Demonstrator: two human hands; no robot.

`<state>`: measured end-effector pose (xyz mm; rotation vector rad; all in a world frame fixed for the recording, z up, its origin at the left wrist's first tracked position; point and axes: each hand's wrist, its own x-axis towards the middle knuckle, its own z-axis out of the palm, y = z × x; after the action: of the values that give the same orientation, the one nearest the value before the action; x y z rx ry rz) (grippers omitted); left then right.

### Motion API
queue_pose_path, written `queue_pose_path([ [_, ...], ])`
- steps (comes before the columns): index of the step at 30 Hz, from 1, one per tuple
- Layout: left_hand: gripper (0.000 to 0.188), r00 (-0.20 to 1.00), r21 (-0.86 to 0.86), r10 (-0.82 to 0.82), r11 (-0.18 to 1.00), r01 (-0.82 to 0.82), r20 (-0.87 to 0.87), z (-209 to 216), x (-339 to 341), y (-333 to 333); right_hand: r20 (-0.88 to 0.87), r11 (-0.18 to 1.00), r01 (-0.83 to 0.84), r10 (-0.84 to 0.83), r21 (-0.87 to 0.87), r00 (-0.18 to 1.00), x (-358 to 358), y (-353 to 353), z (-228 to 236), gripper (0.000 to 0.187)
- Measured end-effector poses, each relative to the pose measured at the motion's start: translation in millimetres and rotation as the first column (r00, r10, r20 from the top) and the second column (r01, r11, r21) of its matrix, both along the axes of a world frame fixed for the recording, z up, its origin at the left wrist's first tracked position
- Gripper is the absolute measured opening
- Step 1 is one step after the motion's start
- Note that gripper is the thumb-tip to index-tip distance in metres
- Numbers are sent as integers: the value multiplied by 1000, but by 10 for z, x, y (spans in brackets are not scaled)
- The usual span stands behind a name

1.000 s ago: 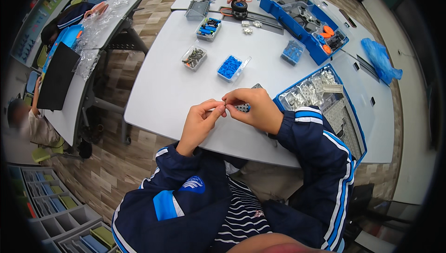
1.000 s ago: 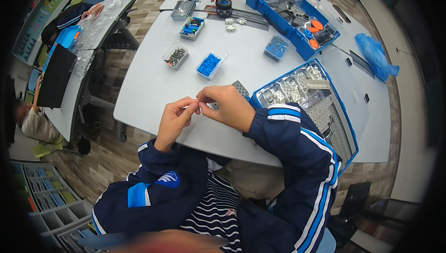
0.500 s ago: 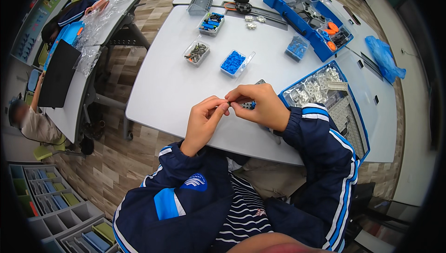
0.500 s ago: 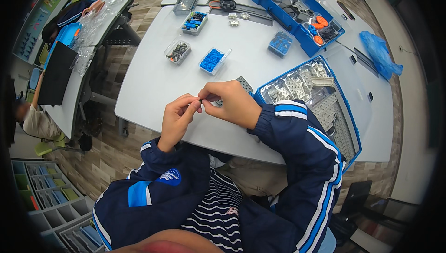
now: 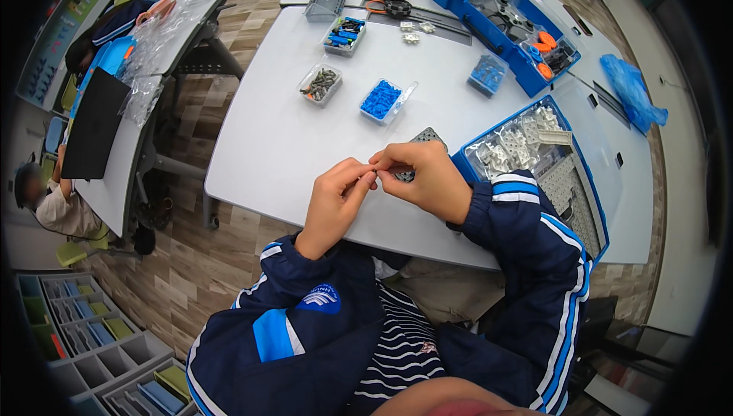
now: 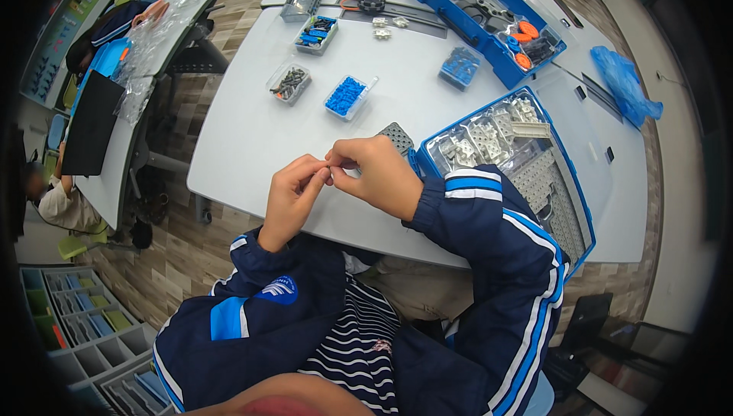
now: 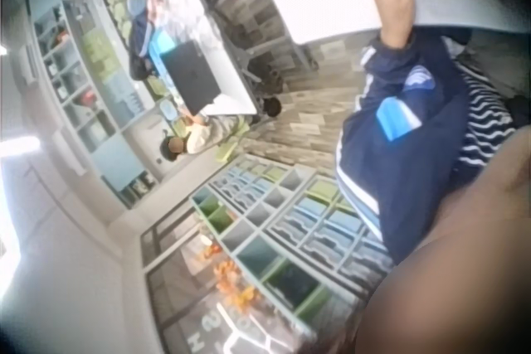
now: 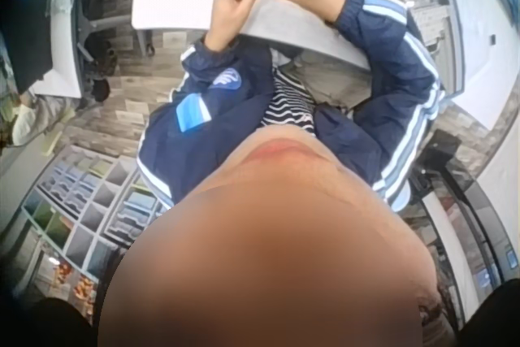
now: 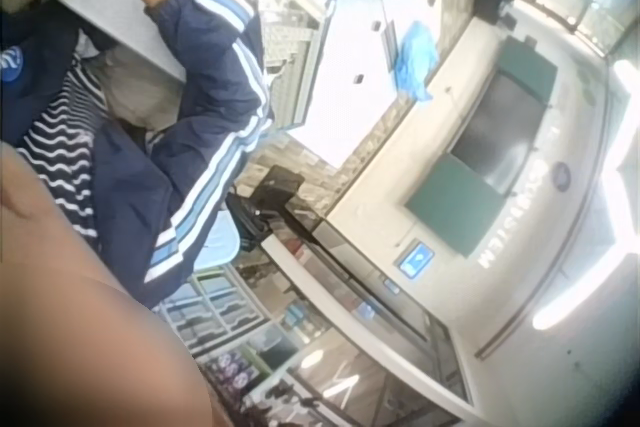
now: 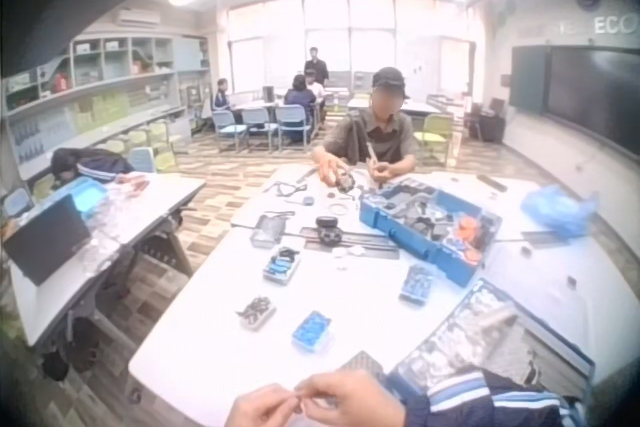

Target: The person assembles small mechanical components from a blue kit, including screws, nuts, and plastic parts. They connect a wheel to a blue plastic bracket and place the assembled unit on the table.

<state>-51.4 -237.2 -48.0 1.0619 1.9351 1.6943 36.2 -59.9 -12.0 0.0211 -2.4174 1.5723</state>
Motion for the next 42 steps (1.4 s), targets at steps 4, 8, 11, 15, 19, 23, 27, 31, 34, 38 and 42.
queue_pose_path([
  [4, 15, 999, -17, 24, 1000, -25, -48, -1, 29, 12, 10, 994, 46, -47, 97, 999, 27, -36, -42, 16],
  [8, 16, 1000, -73, 5, 997, -4, 12, 27, 10, -37, -20, 995, 50, -48, 91, 999, 31, -70, -54, 15],
  [11, 17, 994, -69, -57, 996, 64, 91, 63, -18, -84, -47, 998, 13, -10, 62, 999, 42, -82, -34, 15],
  [15, 18, 947, -13, -125, 991, 135, 297, 85, -69, -105, -69, 998, 2, 2, 64, 998, 51, -90, -19, 16],
  [19, 18, 934, 52, -141, 990, 131, 328, 50, -90, -71, -117, 996, 22, -12, 88, 993, 27, -114, -51, 16],
  [23, 16, 979, 52, -114, 993, 107, 167, -10, -90, -49, -80, 996, 20, -14, 85, 997, 14, -115, -87, 16],
  [27, 16, 987, 13, -134, 991, 133, 85, -62, -126, -50, -76, 986, 9, 4, 167, 997, 27, -112, -84, 15],
  [31, 19, 926, 67, -174, 985, 161, 335, -101, -177, -69, -83, 975, -16, 35, 220, 996, 39, -130, -68, 16],
  [34, 22, 838, 104, -208, 978, 180, 505, -105, -206, -98, -116, 968, -7, 37, 253, 993, 41, -154, -69, 22],
  [38, 24, 782, 208, -275, 960, 188, 560, -99, -214, -109, -169, 967, -20, 65, 253, 983, 30, -136, -85, 31],
  [42, 24, 771, 166, -236, 971, 171, 592, -110, -203, -100, -134, 953, -27, 71, 303, 989, 44, -122, -107, 31],
])
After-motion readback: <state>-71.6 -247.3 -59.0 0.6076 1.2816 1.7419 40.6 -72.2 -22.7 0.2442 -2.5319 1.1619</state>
